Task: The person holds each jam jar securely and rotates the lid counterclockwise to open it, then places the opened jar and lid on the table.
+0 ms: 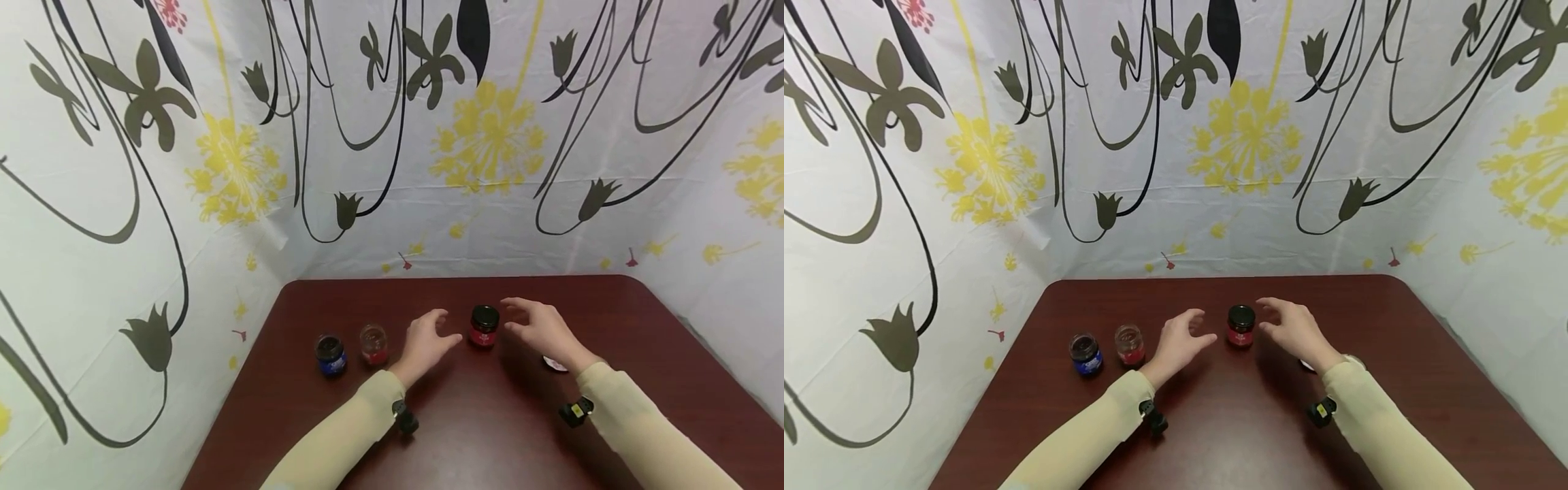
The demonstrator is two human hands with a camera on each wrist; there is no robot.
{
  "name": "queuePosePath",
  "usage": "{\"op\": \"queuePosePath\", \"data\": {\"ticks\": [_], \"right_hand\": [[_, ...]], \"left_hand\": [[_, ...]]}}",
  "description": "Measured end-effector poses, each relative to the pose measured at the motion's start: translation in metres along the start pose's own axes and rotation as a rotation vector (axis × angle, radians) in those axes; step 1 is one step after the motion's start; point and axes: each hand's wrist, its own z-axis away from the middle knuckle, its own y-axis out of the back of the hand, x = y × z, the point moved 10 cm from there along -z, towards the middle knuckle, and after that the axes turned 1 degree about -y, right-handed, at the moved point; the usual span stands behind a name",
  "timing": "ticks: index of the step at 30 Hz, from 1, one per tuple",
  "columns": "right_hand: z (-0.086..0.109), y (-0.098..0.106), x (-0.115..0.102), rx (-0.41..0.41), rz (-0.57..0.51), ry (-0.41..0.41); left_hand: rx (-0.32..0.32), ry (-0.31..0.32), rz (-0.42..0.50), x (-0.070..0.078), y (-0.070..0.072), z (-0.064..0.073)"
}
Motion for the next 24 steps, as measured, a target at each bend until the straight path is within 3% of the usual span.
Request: {"op": "queuePosePath", "data": {"ticks": [10, 19, 24], "right_hand": [[-0.004, -0.011, -0.001, -0.041, -0.023, 0.013], [-0.006, -0.014, -0.007, -0.042, -0.019, 0.041], [-0.008, -0.014, -0.006, -0.038, 0.002, 0.038]], "left_hand": [[-0.068, 0.0, -0.011, -0.005, -0.024, -0.011], [-0.11, 0.014, 0.003, -0.008, -0.037, -0.016], [-0.112, -0.013, -0.014, -0.009, -0.042, -0.02]]}}
